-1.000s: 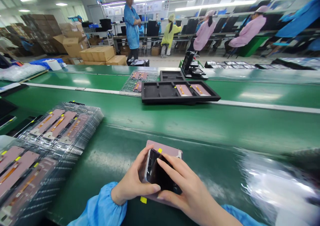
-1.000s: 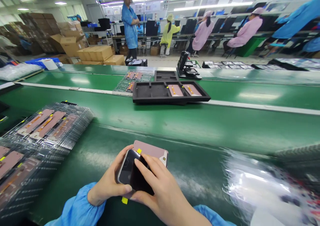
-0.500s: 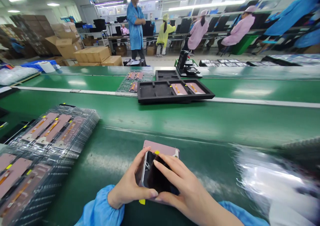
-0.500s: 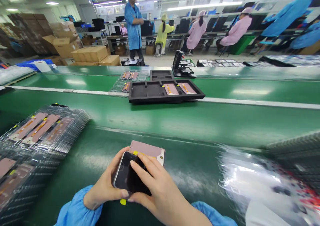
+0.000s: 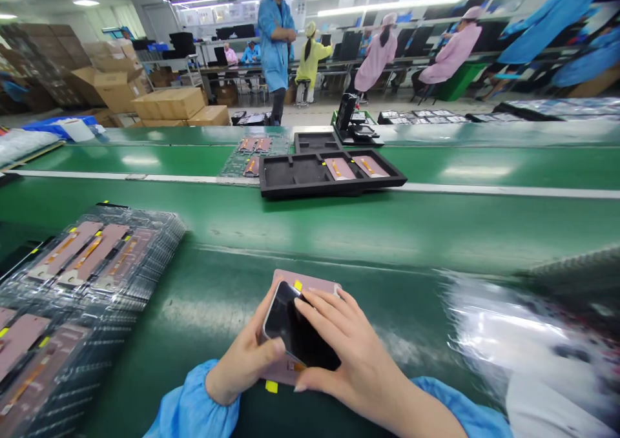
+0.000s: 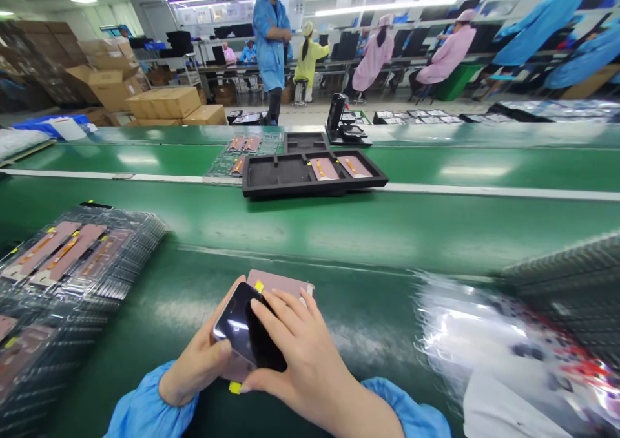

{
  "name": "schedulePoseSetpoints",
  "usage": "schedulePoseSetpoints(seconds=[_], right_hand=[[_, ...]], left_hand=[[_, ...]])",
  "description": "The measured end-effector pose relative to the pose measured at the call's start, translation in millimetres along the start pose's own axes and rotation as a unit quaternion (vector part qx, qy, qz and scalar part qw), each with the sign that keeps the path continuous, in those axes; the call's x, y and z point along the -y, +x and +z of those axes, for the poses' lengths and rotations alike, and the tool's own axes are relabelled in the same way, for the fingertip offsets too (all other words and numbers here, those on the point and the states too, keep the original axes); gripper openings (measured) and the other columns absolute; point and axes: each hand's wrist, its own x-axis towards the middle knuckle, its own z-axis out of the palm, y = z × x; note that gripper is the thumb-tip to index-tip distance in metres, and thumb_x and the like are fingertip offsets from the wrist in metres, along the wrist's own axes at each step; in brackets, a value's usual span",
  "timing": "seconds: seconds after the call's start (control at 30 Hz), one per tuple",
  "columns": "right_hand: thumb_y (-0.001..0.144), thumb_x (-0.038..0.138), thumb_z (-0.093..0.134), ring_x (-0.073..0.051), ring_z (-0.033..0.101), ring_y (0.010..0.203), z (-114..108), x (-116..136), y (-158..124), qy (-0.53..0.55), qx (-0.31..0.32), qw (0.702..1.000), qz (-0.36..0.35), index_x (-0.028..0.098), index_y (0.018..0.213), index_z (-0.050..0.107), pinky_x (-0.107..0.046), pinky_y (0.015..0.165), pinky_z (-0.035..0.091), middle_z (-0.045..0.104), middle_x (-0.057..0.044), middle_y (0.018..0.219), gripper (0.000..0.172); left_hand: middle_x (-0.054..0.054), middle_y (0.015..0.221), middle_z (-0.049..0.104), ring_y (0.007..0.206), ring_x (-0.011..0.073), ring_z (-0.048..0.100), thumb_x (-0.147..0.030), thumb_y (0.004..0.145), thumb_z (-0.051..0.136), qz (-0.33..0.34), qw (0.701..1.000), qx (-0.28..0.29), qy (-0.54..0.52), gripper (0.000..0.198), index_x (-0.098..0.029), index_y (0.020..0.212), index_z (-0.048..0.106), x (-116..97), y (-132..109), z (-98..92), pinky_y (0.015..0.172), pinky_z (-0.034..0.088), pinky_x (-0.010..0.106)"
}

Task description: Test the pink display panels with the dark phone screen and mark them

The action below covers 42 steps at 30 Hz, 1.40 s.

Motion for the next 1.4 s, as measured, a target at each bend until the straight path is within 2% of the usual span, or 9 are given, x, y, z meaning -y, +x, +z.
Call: schedulePoseSetpoints(seconds=[0.17,0.27,0.37,0.5,0.67,0.87,0.97,1.13,1.4], right_hand=[[0.099,0.049,0.038,-0.025,0.063,0.111,-11.8,-11.6,11.4,0.251,0.091,0.944,0.194,0.022,0.138,0.05,-0.039,0.091,0.052,0.066,-0.01,0.123,0.049],[0.098,0.051,0.039,-0.018,0.065,0.077,-13.2,-20.7,16.4,0.38,0.192,0.869,0.253,0.019,0.106,0.069,-0.029,0.07,0.052,0.071,-0.004,0.088,0.044],[0.09,0.058,0.05,-0.011,0.05,0.058,-7.9,-24.8,17.4,0.456,0.198,0.822,0.278,0.016,0.076,0.063,-0.024,0.055,0.041,0.056,0.001,0.065,0.046],[0.085,0.062,0.055,-0.009,0.038,0.053,0.1,-25.0,16.7,0.449,0.12,0.828,0.315,0.017,0.066,0.054,-0.023,0.052,0.033,0.043,0.004,0.058,0.049],[0.088,0.059,0.053,-0.014,0.052,0.066,9.0,-28.1,13.4,0.441,0.059,0.826,0.345,0.015,0.083,0.062,-0.028,0.062,0.044,0.056,-0.001,0.071,0.045],[0.092,0.058,0.048,-0.015,0.062,0.069,4.3,-27.4,15.4,0.467,0.135,0.811,0.325,0.015,0.084,0.066,-0.028,0.064,0.051,0.064,-0.003,0.075,0.047],[0.09,0.052,0.056,-0.017,0.069,0.08,0.2,-25.9,16.8,0.502,0.187,0.791,0.297,0.018,0.106,0.067,-0.029,0.071,0.054,0.07,-0.005,0.088,0.04],[0.089,0.051,0.058,-0.021,0.072,0.083,3.0,-24.6,16.1,0.512,0.172,0.792,0.285,0.018,0.122,0.062,-0.038,0.084,0.055,0.073,-0.01,0.097,0.047],[0.091,0.046,0.059,-0.018,0.073,0.074,3.6,-25.1,12.3,0.487,0.053,0.817,0.305,0.02,0.116,0.065,-0.033,0.077,0.057,0.072,-0.009,0.105,0.037]], left_hand=[[0.01,0.118,0.068,0.104,0.0267,0.067,-0.038,0.095,0.052,-0.033,0.991,-0.087,-0.094,0.048,-0.026,0.142,0.044,-13.8,7.3,-6.3,0.085,0.056,0.042],[0.009,0.11,0.071,0.096,0.0248,0.069,-0.036,0.095,0.053,-0.024,0.989,-0.106,-0.101,0.039,-0.021,0.131,0.055,-17.5,10.0,-11.4,0.077,0.059,0.038],[0.01,0.116,0.069,0.103,0.0251,0.067,-0.041,0.096,0.05,-0.012,0.99,-0.103,-0.095,0.037,-0.019,0.125,0.06,-17.5,11.5,-10.5,0.082,0.058,0.037],[0.012,0.126,0.064,0.109,0.026,0.064,-0.045,0.097,0.046,-0.013,0.996,-0.058,-0.065,0.043,-0.021,0.132,0.055,-16.8,12.8,0.2,0.085,0.057,0.036],[0.01,0.11,0.07,0.094,0.0233,0.068,-0.03,0.09,0.062,-0.046,0.998,-0.051,0.006,0.037,-0.019,0.126,0.061,-12.4,12.8,7.9,0.074,0.057,0.031],[0.005,0.083,0.068,0.071,0.0137,0.063,-0.034,0.087,0.066,-0.029,0.995,-0.09,0.028,0.034,-0.015,0.116,0.068,-17.6,12.5,1.4,0.061,0.053,0.022],[0.005,0.08,0.065,0.069,0.0129,0.061,-0.034,0.087,0.066,-0.023,0.993,-0.11,0.036,0.035,-0.013,0.115,0.068,-22.2,12.3,-2.8,0.058,0.052,0.021],[0.005,0.086,0.064,0.073,0.0129,0.061,-0.036,0.09,0.062,-0.011,0.993,-0.112,0.046,0.033,-0.016,0.116,0.066,-20.9,12.5,-6.0,0.063,0.054,0.022],[-0.002,0.062,0.056,0.048,0.0067,0.049,-0.042,0.08,0.069,-0.037,0.961,-0.108,0.253,0.031,-0.014,0.068,0.062,-12.4,10.2,0.7,0.049,0.041,0.019]])
